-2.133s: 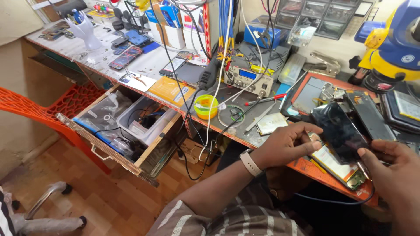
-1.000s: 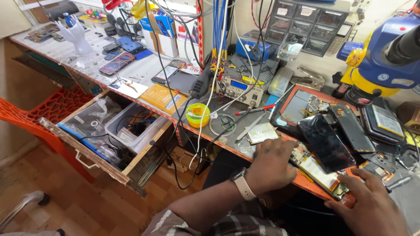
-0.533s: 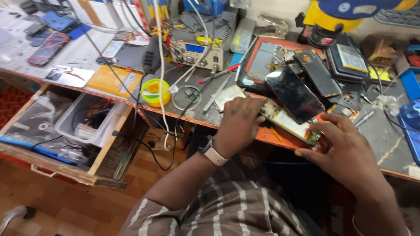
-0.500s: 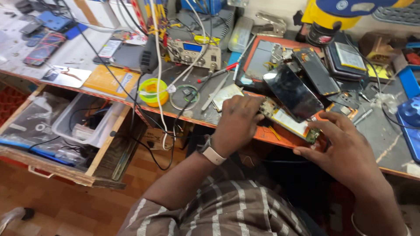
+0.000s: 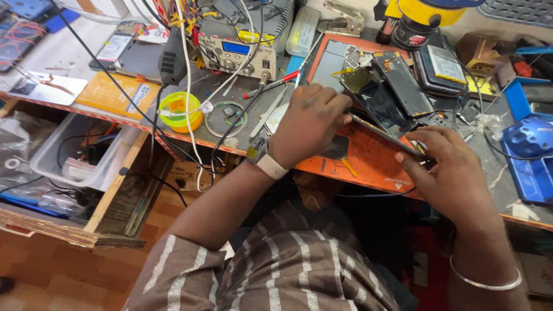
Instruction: The person repairs a smartphone at a cluttered workbench. They pry open the phone's back cover, disconnect and lift out the battery, unscrew and reposition internal components with a screwdriver, and handle the exposed midframe and flex cables while working under a microscope.
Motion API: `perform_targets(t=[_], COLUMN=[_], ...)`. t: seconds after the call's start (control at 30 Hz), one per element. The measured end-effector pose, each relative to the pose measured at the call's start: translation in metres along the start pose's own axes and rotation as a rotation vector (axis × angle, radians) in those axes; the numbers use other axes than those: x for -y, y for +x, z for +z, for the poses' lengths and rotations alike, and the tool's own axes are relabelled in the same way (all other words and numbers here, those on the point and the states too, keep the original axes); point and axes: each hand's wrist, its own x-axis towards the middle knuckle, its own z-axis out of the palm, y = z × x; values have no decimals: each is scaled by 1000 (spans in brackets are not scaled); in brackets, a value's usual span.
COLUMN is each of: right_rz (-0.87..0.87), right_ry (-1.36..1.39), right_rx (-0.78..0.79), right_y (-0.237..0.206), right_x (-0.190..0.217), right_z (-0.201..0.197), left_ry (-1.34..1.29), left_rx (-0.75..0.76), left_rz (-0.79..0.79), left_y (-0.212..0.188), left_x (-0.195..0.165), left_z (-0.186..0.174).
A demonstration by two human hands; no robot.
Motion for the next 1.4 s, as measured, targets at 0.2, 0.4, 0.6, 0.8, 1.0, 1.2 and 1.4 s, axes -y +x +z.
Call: perform_targets(t=[0.2,0.4,0.6,0.8,1.0,1.2,1.4], right_rz=[-28,111,491,268,255,176,140], right_ry=[-70,-20,116,101,264,257,267], right_rx=[13,32,115,56,-11,7,-39], right_y=[7,9,-2,-13,-29,-23,-24], right_x=[-11,-15,-12,-39,-87,-145,-155], right_z=[0,2,-5,3,38,67,76], left_ry=[-116,-282,-326,-373,-381,-391,-383], left_rx=[15,11,65,10,-83,42,27], left_rz=[59,12,-47,-69,-49,-112,-127], left_y=[9,8,8,-2,-6,-6,-7], left_x=[23,26,21,24,35,35,36], left_z=[8,11,11,23,36,26,25])
